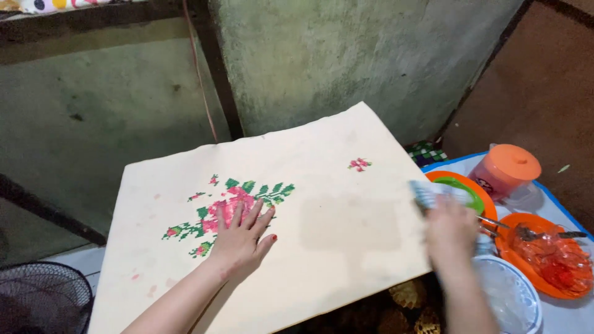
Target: The person wipes a floral-patterned tablecloth with a small cloth, moving methodically across the surface. They briefly set aside a bowl covered with plastic wrap and later place the cloth on a nearby tray.
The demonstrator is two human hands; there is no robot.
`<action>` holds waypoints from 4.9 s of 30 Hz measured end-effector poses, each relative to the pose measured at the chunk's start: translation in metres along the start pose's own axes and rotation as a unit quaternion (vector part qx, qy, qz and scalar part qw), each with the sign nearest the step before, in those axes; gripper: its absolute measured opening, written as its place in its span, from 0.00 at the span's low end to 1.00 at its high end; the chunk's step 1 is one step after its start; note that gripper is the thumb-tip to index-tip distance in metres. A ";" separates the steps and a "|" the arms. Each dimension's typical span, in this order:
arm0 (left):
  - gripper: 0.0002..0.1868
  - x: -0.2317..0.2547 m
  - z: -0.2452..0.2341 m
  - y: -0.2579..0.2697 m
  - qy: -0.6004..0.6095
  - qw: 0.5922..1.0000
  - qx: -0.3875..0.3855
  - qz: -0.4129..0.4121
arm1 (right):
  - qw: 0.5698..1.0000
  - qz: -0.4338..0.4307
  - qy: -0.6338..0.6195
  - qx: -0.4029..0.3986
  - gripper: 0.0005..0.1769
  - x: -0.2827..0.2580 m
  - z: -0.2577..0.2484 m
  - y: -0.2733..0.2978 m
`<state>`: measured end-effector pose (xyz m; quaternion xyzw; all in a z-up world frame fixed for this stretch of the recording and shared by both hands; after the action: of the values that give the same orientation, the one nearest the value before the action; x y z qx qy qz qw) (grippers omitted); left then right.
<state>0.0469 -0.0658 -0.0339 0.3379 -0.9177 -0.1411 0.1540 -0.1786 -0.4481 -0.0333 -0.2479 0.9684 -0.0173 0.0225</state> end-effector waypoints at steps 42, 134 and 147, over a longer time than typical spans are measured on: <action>0.39 0.014 -0.008 0.012 0.031 0.997 -0.010 -0.065 | 0.939 0.083 -0.283 -0.177 0.42 -0.056 -0.012 0.000; 0.36 -0.055 -0.059 -0.070 0.086 0.989 0.015 -0.123 | 0.807 -0.565 -0.156 0.068 0.30 -0.427 0.038 -0.012; 0.36 -0.055 -0.059 -0.069 0.082 0.988 0.001 -0.131 | 0.992 -0.113 0.029 0.046 0.26 -0.235 0.047 -0.278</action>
<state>0.1489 -0.0890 -0.0158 0.4660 -0.8497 -0.1313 0.2089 0.1628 -0.5804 -0.0600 -0.3536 0.9327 -0.0714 0.0032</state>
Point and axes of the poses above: each hand's wrist, its own y-axis away from the middle knuckle, its own z-axis out of the palm, x = y × z, the point moved 10 cm from there along -y, towards the middle knuckle, and after that the axes turned 3 degrees about z, right-handed, at the moved point
